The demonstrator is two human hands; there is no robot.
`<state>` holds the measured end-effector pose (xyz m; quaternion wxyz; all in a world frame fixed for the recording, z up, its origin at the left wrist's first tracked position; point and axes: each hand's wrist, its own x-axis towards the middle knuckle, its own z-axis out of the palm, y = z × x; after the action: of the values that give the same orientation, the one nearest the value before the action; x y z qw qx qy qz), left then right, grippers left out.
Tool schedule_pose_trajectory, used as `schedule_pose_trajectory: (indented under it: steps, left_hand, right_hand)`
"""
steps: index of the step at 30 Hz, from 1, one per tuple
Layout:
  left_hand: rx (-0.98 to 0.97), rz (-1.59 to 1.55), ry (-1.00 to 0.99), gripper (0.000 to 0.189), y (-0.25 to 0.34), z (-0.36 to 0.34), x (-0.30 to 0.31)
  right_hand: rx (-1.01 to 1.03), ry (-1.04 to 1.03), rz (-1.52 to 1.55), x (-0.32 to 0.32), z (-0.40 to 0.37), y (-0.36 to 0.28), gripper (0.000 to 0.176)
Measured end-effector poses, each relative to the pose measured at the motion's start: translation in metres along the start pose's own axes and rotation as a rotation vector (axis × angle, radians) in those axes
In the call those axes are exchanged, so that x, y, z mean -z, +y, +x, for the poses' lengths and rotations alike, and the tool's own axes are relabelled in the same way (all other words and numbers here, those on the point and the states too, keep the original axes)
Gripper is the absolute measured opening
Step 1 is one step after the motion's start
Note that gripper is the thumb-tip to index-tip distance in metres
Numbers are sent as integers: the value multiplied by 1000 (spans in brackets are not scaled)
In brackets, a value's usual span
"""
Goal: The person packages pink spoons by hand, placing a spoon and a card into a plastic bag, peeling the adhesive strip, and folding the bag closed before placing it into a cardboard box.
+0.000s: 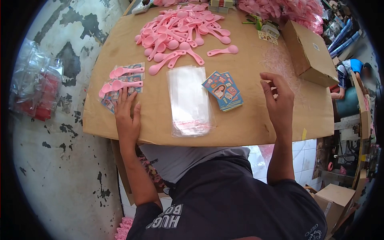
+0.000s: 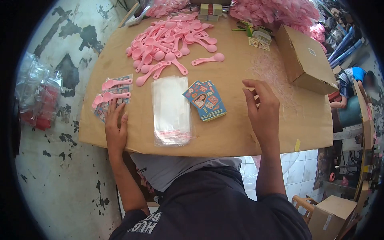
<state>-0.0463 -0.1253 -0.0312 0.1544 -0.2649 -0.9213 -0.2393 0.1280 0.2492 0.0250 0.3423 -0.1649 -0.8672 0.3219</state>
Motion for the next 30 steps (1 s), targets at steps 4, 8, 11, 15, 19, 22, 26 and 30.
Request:
schedule_pose_trajectory:
  steps: [4,8,11,15,19,22,26,30]
  left_hand:
    - [-15,-21,-8,37,-5,-1,-4]
    - [-14,-42,-5,37,-5,-1,-3]
    - [-10,-48,-6,38,-4,-2,-3]
    - [-42,-40,0,38,-7,-2,-5]
    - [-41,-54,-4,38,-5,-3,-5]
    - [-27,-61,0,37,-4,-1,-3]
    - [-41,-78,-4,37,-4,-2,-3]
    - [-59,-50,3,38,-9,-2,-5]
  right_hand:
    - [-98,-127,21,2,-15,14,20]
    - [-55,-233,43,0,-27,31,23]
    - [-71,-105,17,8,-29,19,19]
    - [-184,-80,-96,25,-26,25,15]
    - [-209,14,51,29,-28,37,19]
    - [-269,66,211,34,-30,40,20]
    - [-348,45,504,44,-32,44,20]
    - [-259,139,580,39,-29,45,20]
